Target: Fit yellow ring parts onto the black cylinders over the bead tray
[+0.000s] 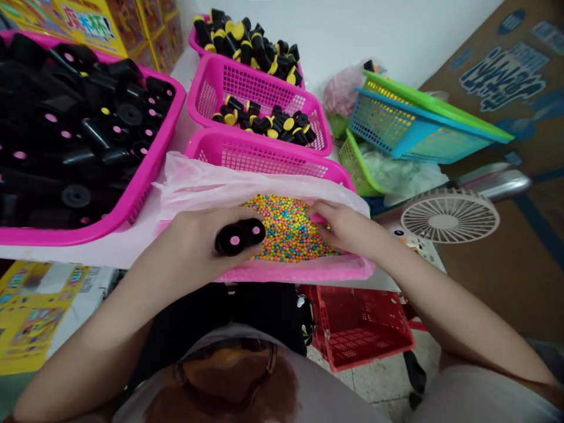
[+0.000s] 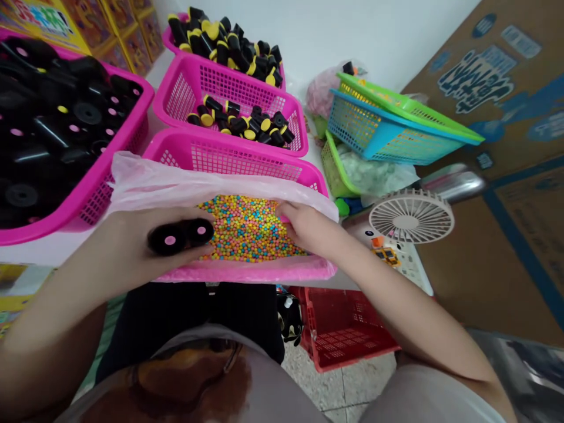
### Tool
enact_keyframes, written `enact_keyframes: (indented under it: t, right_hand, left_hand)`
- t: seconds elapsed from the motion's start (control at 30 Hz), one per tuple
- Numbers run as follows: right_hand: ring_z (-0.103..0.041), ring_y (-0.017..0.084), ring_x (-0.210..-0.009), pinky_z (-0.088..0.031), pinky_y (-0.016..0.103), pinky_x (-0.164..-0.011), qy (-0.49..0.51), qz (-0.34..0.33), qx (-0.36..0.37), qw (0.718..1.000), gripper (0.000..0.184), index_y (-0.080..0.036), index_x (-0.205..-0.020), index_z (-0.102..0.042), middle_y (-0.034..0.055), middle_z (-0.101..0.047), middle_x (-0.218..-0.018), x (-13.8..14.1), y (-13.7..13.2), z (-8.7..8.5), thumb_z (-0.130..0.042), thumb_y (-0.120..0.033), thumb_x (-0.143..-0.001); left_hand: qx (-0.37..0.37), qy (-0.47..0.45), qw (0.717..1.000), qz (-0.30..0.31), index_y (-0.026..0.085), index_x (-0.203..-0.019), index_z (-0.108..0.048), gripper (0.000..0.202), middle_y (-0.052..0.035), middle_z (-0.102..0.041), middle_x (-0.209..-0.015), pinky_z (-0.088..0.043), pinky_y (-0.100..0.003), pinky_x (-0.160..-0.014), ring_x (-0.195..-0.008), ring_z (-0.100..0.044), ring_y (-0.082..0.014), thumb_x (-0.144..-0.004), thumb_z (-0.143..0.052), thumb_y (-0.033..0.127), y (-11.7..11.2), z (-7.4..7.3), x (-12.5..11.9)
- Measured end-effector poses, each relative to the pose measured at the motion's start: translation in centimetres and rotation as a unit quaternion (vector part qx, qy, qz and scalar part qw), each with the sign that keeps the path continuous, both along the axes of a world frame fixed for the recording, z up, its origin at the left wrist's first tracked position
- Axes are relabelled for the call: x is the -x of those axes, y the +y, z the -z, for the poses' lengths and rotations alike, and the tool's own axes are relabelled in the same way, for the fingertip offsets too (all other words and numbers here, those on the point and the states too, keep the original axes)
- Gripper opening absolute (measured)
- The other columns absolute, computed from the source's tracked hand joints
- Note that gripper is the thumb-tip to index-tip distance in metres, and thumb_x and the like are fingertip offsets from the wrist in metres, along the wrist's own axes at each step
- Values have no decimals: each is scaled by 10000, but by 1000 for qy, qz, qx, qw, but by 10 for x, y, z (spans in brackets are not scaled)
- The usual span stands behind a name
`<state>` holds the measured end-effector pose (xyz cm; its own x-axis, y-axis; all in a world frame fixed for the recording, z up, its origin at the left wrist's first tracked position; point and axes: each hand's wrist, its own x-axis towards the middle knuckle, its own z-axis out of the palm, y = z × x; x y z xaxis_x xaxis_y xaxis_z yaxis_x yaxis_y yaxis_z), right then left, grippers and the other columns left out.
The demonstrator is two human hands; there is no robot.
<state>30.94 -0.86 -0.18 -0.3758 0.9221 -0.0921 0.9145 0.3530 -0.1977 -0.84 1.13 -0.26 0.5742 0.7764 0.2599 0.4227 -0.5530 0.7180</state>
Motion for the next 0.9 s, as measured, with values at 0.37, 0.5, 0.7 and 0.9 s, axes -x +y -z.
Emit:
enact_keyframes:
  t: [0.37, 0.5, 0.7, 0.9]
  right_hand:
    - [-694, 240, -1057, -553, 385, -939, -44, -94, 51, 993, 435, -190, -1095, -727, 98, -724, -1116, 3, 4, 19, -536, 59, -794]
    - [-685, 212, -981, -554, 364, -882, 15, -147, 81, 986, 432, -183, -1050, -730, 90, -715, -1064, 15, 2, 20, -467, 62, -811]
    - [-661, 206, -960, -528, 368, -901, 54, -168, 98, 979, 424, -201, -955, -764, 56, -723, -911, 27, 0, 20, -465, 56, -797]
    - [-708, 174, -1010, -553, 335, -939, 168, -89, 174, 966, 412, -230, -1030, -789, 41, -783, -1056, 30, 0, 12, -534, 2, -804]
  left_hand:
    - [24, 12, 1000, 12, 240, -1127, -762, 288, -18, -816, -1109, -597, -367, -883, -969, -768, -262, -895, -673, 386, 0, -1, -1]
    - [15, 0, 1000, 16, 239, -1135, -757, 285, -10, -816, -1124, -592, -346, -869, -997, -771, -258, -887, -677, 357, 0, 1, -2]
    - [31, 7, 999, 27, 241, -1133, -747, 274, -1, -816, -1121, -587, -334, -863, -1010, -769, -259, -885, -667, 326, 0, -3, -2]
    - [36, 18, 999, 22, 222, -1109, -749, 261, -14, -816, -1112, -583, -336, -872, -1012, -764, -253, -899, -662, 350, 0, -6, -3]
